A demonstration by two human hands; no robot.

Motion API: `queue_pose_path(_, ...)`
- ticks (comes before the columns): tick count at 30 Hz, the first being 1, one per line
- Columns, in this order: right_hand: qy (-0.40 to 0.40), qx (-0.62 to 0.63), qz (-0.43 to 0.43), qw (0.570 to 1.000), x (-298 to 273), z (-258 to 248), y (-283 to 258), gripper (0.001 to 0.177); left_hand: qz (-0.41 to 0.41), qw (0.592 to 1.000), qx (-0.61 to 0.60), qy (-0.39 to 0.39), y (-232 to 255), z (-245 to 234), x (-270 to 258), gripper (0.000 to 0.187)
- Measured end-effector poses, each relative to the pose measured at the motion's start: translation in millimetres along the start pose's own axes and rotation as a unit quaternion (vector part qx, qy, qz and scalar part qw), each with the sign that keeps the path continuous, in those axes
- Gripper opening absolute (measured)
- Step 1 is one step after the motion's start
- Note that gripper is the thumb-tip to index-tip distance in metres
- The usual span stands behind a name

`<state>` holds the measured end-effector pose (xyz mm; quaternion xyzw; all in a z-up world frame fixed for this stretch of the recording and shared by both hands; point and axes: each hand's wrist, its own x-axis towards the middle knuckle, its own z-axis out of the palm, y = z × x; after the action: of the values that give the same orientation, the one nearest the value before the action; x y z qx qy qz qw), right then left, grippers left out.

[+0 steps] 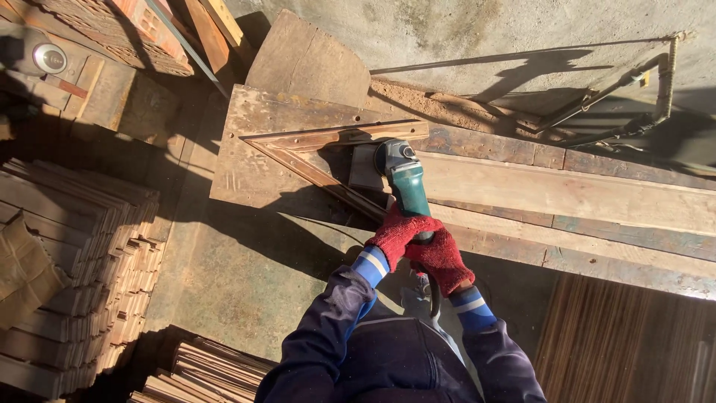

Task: Sanding and shaping the surface of a wood plank using a power angle grinder.

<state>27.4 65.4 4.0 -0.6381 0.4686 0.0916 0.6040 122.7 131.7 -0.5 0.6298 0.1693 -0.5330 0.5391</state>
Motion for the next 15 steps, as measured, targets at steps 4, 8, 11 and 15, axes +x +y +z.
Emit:
queue_pose_path(4, 0.001, 0.008, 0.003, 1.0, 6.4, 25.5, 2.9, 0.061, 0.02, 1.0, 0.0, 0.012, 15.1, -17.3, -18.2, 0.113)
queue_pose_path(8, 0.024, 0.03, 0.016, 0.999, 2.8, 36.9, -0.9, 0.062, 0.025, 0.999, 0.015, 0.024, 24.0, -19.7, -31.1, 0.111)
queue_pose_path(11, 0.046, 0.046, 0.025, 0.998, -0.8, 32.5, 1.2, 0.062, 0.017, 0.998, 0.054, 0.016, 25.2, -14.3, -29.1, 0.114)
queue_pose_path(15, 0.068, 0.06, 0.033, 0.995, -5.8, 8.8, 10.9, 0.063, 0.039, 0.992, 0.113, 0.025, -1.9, 6.3, 2.5, 0.107)
